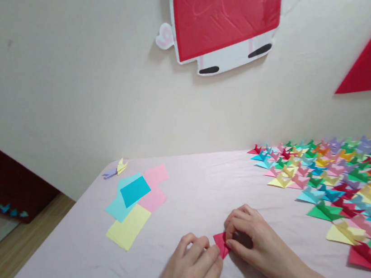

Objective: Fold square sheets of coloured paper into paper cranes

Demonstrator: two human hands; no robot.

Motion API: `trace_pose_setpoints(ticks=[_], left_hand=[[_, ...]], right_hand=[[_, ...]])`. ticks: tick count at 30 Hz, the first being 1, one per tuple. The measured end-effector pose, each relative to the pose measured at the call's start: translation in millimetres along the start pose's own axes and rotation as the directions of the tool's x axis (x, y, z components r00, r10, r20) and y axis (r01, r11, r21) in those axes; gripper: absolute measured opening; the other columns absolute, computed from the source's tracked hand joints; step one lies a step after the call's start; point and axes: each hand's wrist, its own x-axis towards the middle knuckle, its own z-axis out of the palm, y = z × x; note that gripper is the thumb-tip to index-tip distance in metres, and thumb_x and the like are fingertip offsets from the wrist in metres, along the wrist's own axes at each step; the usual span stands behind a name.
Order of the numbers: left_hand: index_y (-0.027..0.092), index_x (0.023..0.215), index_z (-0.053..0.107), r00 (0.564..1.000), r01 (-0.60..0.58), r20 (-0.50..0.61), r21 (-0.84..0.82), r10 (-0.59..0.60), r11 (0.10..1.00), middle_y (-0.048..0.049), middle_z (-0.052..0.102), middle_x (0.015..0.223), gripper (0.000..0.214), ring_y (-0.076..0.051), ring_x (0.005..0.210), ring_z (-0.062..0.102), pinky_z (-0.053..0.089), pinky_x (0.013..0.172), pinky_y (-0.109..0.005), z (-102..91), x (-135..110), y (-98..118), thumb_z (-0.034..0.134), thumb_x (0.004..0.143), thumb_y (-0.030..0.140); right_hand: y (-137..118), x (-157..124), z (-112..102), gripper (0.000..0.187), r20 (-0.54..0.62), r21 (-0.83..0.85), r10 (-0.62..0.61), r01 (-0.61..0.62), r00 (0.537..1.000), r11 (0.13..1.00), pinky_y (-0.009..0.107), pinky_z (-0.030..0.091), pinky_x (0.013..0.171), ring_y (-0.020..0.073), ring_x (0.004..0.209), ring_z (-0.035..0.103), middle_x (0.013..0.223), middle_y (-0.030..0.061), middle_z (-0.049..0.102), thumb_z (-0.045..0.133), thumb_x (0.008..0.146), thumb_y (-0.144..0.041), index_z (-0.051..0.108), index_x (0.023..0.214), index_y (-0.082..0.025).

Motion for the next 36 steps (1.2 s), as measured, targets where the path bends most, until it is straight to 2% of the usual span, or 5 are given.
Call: trace_pose_setpoints(ticks=[6, 12, 26, 32, 36], left_hand=[[0.013, 0.088, 0.066, 0.999, 0.032, -0.019, 0.002, -0.032, 0.999, -0.0055, 0.066, 0.090, 0.031, -0.018, 0.086, 0.055, 0.036, 0.083, -0.033, 0.6, 0.1, 2.6, 0.037, 0.100, 0.009], [0.014, 0.104, 0.066, 0.999, 0.034, 0.035, 0.001, -0.034, 0.999, -0.0045, 0.066, 0.090, 0.026, -0.018, 0.086, 0.054, 0.036, 0.083, -0.034, 0.1, 1.2, 3.1, 0.040, 0.101, 0.016], [0.014, 0.100, 0.066, 0.998, 0.039, 0.045, 0.008, -0.039, 0.999, -0.0035, 0.065, 0.092, 0.026, -0.018, 0.087, 0.055, 0.035, 0.081, -0.034, 2.3, 0.1, 5.6, 0.041, 0.100, 0.013], [0.015, 0.104, 0.065, 0.989, 0.039, 0.139, 0.033, -0.043, 0.999, -0.0039, 0.064, 0.093, 0.023, -0.018, 0.088, 0.056, 0.036, 0.081, -0.035, 4.4, -1.0, 6.3, 0.043, 0.099, 0.016], [0.014, 0.102, 0.065, 0.993, 0.062, 0.101, 0.021, -0.064, 0.998, -0.0026, 0.063, 0.087, 0.023, -0.018, 0.085, 0.056, 0.037, 0.080, -0.035, 6.5, 0.8, 7.6, 0.043, 0.098, 0.013]], right_hand=[[1.3, -1.6, 2.6, 0.016, -0.013, -0.034, -0.032, 0.031, 0.999, 0.999, 0.036, 0.043, 0.078, 0.0210, 0.087, 0.054, 0.081, 0.0013, 0.065, 0.058, 0.084, -0.010, 0.058, 0.073, -0.022], [2.3, -1.2, 2.0, 0.016, 0.008, -0.014, -0.022, 0.022, 1.000, 1.000, 0.037, 0.043, 0.079, 0.0210, 0.088, 0.053, 0.082, 0.0013, 0.064, 0.059, 0.084, -0.009, 0.057, 0.073, -0.021], [6.4, -0.9, 2.9, 0.016, 0.024, -0.018, -0.048, 0.048, 0.999, 0.999, 0.038, 0.043, 0.081, 0.0214, 0.087, 0.054, 0.088, 0.0034, 0.063, 0.050, 0.092, -0.013, 0.057, 0.081, -0.022], [8.2, -2.2, 4.4, 0.013, 0.005, -0.027, -0.026, 0.026, 1.000, 0.999, 0.036, 0.044, 0.079, 0.0221, 0.087, 0.054, 0.089, 0.0031, 0.063, 0.052, 0.090, -0.013, 0.056, 0.083, -0.024], [3.7, -3.3, 3.5, 0.013, 0.034, -0.044, 0.003, -0.002, 0.999, 0.999, 0.038, 0.044, 0.082, 0.0222, 0.090, 0.053, 0.093, 0.0027, 0.063, 0.056, 0.085, -0.011, 0.056, 0.085, -0.024]])
